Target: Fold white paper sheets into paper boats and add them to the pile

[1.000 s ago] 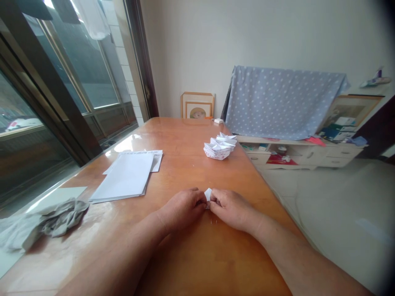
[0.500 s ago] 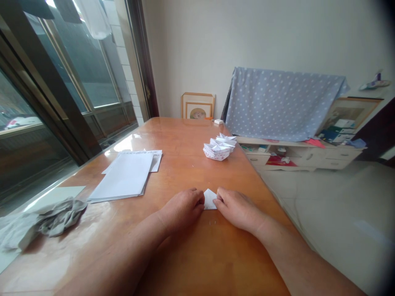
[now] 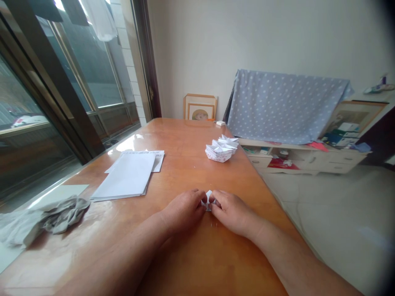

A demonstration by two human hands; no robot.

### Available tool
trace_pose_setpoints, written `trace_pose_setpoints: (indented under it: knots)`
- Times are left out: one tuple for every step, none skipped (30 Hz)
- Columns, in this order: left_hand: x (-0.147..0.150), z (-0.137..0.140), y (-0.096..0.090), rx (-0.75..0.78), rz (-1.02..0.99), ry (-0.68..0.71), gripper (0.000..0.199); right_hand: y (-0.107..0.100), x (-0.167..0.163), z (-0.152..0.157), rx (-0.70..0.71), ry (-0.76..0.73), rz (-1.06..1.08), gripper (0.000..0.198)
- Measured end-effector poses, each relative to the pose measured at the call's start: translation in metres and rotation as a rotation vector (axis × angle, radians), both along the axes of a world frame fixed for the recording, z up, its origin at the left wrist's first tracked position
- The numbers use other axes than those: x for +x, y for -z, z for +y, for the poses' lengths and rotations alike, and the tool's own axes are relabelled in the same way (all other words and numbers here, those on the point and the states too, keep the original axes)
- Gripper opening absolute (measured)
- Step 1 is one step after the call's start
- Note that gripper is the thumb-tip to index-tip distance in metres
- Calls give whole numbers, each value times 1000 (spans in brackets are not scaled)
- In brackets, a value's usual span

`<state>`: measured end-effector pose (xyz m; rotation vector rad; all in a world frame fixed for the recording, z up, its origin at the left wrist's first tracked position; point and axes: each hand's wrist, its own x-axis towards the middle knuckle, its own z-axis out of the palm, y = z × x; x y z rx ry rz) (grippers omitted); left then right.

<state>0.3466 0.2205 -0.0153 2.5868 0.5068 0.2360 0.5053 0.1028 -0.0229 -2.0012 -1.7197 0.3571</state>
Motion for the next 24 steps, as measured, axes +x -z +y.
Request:
trace_pose_setpoints:
  knots:
    - [0, 0, -1, 2, -3, 4, 9, 0, -1, 1, -11, -13, -4, 8]
    - [0, 0, -1, 1, -2, 9, 10, 1, -1, 1, -22, -15, -6, 8]
    - [-1, 0, -2, -2, 5, 11, 10, 1, -1, 2, -32, -11, -5, 8]
    - [-2, 1, -3, -9, 18, 10, 11, 0, 0, 2, -40, -5, 0, 7]
    - [-3, 2, -4, -17, 34, 2, 12, 0, 0, 2, -48, 0, 6, 6]
    - [-5, 3, -5, -24, 52, -9, 12, 0, 1, 2, -54, 7, 11, 5]
    - [-7, 5, -6, -29, 67, -22, 12, 1, 2, 1, -58, 14, 15, 4]
    - [-9, 7, -7, -34, 78, -32, 12, 1, 2, 1, -62, 22, 18, 5]
    - [-11, 9, -7, -38, 86, -38, 12, 1, 2, 1, -65, 29, 20, 6]
    - [-13, 11, -8, -40, 95, -41, 12, 1, 2, 1, -67, 32, 23, 7]
    - [-15, 13, -9, -41, 105, -46, 11, 2, 2, 0, -67, 33, 27, 8]
    - [-17, 15, -10, -42, 118, -54, 11, 2, 2, 0, -65, 33, 30, 8]
    - [-18, 17, -11, -44, 133, -65, 10, 2, 2, 0, -63, 31, 33, 9]
    - [-19, 18, -12, -46, 145, -74, 9, 2, 2, 0, -60, 30, 36, 9]
    - [-21, 19, -13, -48, 154, -80, 8, 2, 2, -1, -56, 27, 38, 9]
    - [-22, 20, -15, -52, 160, -84, 7, 2, 2, -1, -53, 24, 40, 8]
    - [-23, 21, -16, -54, 166, -87, 7, 2, 2, -1, -50, 21, 42, 8]
    - [-24, 22, -17, -56, 173, -90, 7, 2, 3, -1, -47, 18, 45, 8]
    - [-25, 23, -18, -59, 182, -93, 8, 2, 3, -1, -45, 15, 49, 7]
    - [-27, 24, -18, -67, 192, -95, 8, 2, 3, -2, -45, 13, 53, 7]
    - [-29, 25, -18, -78, 202, -96, 8, 2, 3, -2, -46, 12, 58, 7]
    - [-31, 27, -19, -92, 212, -92, 9, 2, 3, -2, -50, 11, 62, 7]
    - [-33, 29, -18, -102, 221, -87, 9, 1, 4, -2, -52, 10, 65, 7]
    - [-34, 32, -18, -99, 225, -87, 9, 1, 4, -2, -53, 8, 67, 7]
